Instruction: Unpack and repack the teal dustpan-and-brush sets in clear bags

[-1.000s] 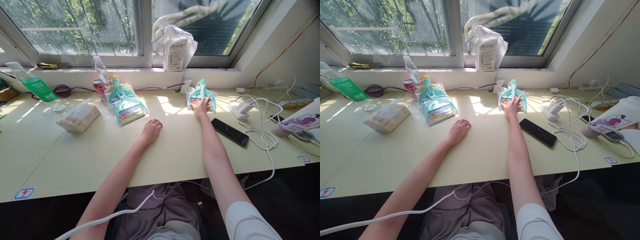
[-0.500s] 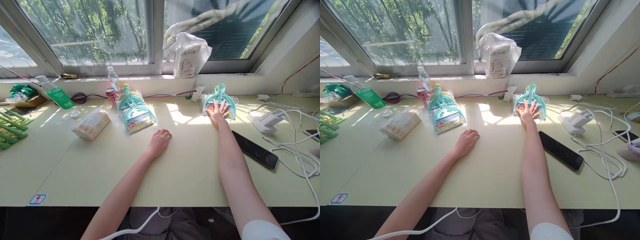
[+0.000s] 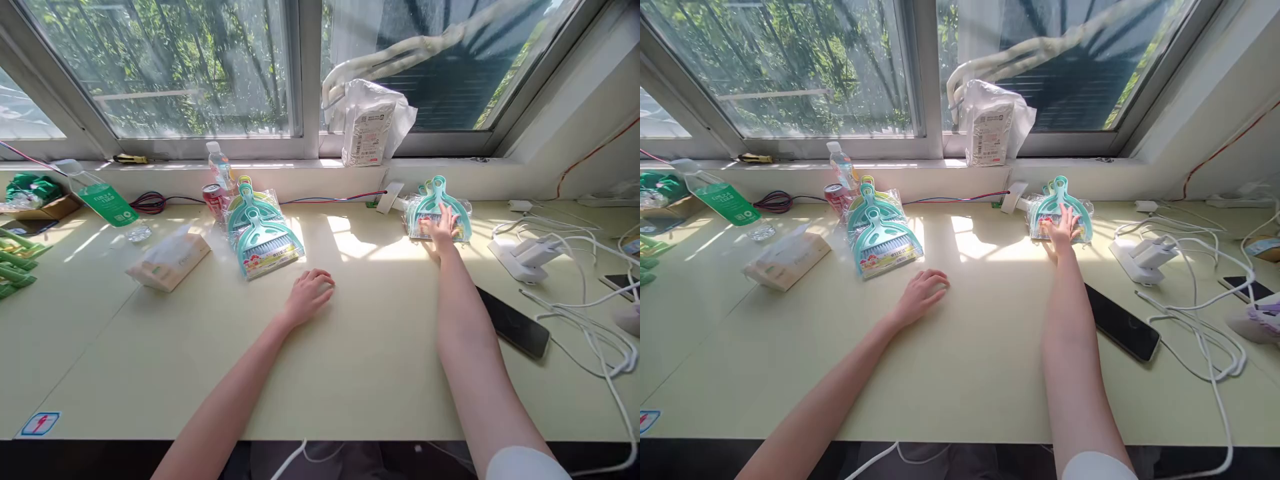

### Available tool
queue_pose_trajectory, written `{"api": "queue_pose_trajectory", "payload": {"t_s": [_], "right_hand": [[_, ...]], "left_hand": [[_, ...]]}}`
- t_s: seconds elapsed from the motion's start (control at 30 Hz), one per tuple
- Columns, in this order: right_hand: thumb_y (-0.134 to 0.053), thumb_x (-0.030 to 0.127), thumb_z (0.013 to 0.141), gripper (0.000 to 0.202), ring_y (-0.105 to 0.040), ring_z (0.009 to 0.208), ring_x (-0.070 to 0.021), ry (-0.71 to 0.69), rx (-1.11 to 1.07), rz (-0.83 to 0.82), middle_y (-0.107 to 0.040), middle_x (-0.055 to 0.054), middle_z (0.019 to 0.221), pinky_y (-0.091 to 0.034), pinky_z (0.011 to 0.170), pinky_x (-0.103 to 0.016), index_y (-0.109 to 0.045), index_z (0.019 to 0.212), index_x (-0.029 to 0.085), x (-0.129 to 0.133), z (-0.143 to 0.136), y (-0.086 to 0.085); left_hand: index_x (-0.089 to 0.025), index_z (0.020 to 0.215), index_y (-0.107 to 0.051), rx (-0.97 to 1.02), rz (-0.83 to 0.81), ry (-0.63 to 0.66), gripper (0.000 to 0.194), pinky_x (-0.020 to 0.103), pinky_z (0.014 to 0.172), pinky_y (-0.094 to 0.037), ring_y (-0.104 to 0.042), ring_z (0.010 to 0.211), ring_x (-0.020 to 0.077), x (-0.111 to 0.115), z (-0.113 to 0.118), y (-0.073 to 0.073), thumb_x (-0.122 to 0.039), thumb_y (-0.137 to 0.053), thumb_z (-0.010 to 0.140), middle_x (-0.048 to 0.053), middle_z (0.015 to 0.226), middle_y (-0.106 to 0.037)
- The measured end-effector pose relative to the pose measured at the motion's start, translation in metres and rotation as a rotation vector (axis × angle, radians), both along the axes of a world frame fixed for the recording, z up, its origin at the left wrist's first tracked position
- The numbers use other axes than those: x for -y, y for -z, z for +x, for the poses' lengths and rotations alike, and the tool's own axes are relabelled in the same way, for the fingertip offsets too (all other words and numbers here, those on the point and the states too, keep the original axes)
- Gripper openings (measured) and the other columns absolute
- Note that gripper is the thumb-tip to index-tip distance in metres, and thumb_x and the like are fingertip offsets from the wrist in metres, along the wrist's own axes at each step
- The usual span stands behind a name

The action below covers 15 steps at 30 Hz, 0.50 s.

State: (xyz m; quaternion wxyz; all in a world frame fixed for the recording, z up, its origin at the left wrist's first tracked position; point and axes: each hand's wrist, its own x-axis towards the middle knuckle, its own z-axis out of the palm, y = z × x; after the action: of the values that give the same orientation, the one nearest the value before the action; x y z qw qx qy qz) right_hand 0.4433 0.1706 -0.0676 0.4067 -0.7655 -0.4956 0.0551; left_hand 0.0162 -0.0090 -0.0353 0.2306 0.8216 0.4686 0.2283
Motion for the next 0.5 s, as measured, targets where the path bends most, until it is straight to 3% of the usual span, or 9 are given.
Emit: {"api": "queue_pose_trajectory", "payload": {"t_s": [0.07,0.13,0.23,0.3,0.4,0.5], "right_hand": [[-0.038,0.033,0.094,0.068,-0.004,0.152,-0.0298,0.058,-0.034,0.059,-0.016,-0.008,0.163,-0.007,0.114,-0.068,-0.009,0.156,0.03,0.002,-0.005,-0.002],[-0.032,0.031,0.093,0.067,-0.009,0.151,-0.0297,0.14,-0.039,0.116,-0.019,-0.01,0.162,-0.01,0.116,-0.065,-0.008,0.156,0.024,0.005,-0.014,-0.005],[-0.032,0.023,0.09,0.058,-0.013,0.15,-0.0292,0.24,0.013,0.166,-0.02,-0.011,0.16,-0.018,0.117,-0.058,-0.033,0.147,0.02,0.014,-0.027,-0.011],[-0.03,0.018,0.088,0.05,-0.017,0.147,-0.03,0.313,0.022,0.177,-0.021,-0.012,0.158,-0.024,0.115,-0.056,-0.047,0.136,0.019,0.021,-0.033,-0.018],[-0.029,0.014,0.088,0.048,-0.024,0.142,-0.0313,0.402,0.028,0.255,-0.025,-0.018,0.153,-0.028,0.111,-0.054,-0.05,0.131,0.016,0.03,-0.042,-0.038],[-0.029,0.009,0.085,0.049,-0.028,0.14,-0.0284,0.377,0.101,0.384,-0.032,-0.021,0.146,-0.026,0.114,-0.047,-0.049,0.13,0.013,0.044,-0.058,-0.066]], "left_hand": [[-0.028,0.106,-0.063,0.008,-0.007,0.004,0.022,0.042,0.106,-0.039,-0.051,0.12,0.0222,-0.001,-0.001,0.0,-0.037,-0.046,0.095,0.002,0.127,-0.059],[-0.028,0.106,-0.063,0.021,-0.013,0.006,0.022,0.041,0.106,-0.038,-0.052,0.12,0.0218,-0.002,-0.001,0.002,-0.038,-0.046,0.095,0.001,0.127,-0.059],[-0.027,0.104,-0.064,0.047,-0.012,0.003,0.022,0.04,0.107,-0.039,-0.053,0.118,0.0211,-0.003,0.001,0.004,-0.035,-0.045,0.096,0.002,0.124,-0.061],[-0.026,0.103,-0.064,0.072,0.025,-0.066,0.021,0.04,0.105,-0.041,-0.055,0.118,0.0214,-0.003,0.003,0.003,-0.031,-0.046,0.095,0.003,0.123,-0.061],[-0.025,0.109,-0.063,0.105,0.174,-0.373,0.023,0.044,0.105,-0.042,-0.05,0.125,0.0255,-0.002,-0.002,-0.006,-0.025,-0.045,0.094,0.007,0.132,-0.055],[-0.025,0.127,-0.054,0.085,0.268,-0.701,0.037,0.053,0.11,-0.035,-0.032,0.141,0.0324,-0.004,-0.02,-0.018,-0.018,-0.046,0.091,0.011,0.148,-0.04]]}}
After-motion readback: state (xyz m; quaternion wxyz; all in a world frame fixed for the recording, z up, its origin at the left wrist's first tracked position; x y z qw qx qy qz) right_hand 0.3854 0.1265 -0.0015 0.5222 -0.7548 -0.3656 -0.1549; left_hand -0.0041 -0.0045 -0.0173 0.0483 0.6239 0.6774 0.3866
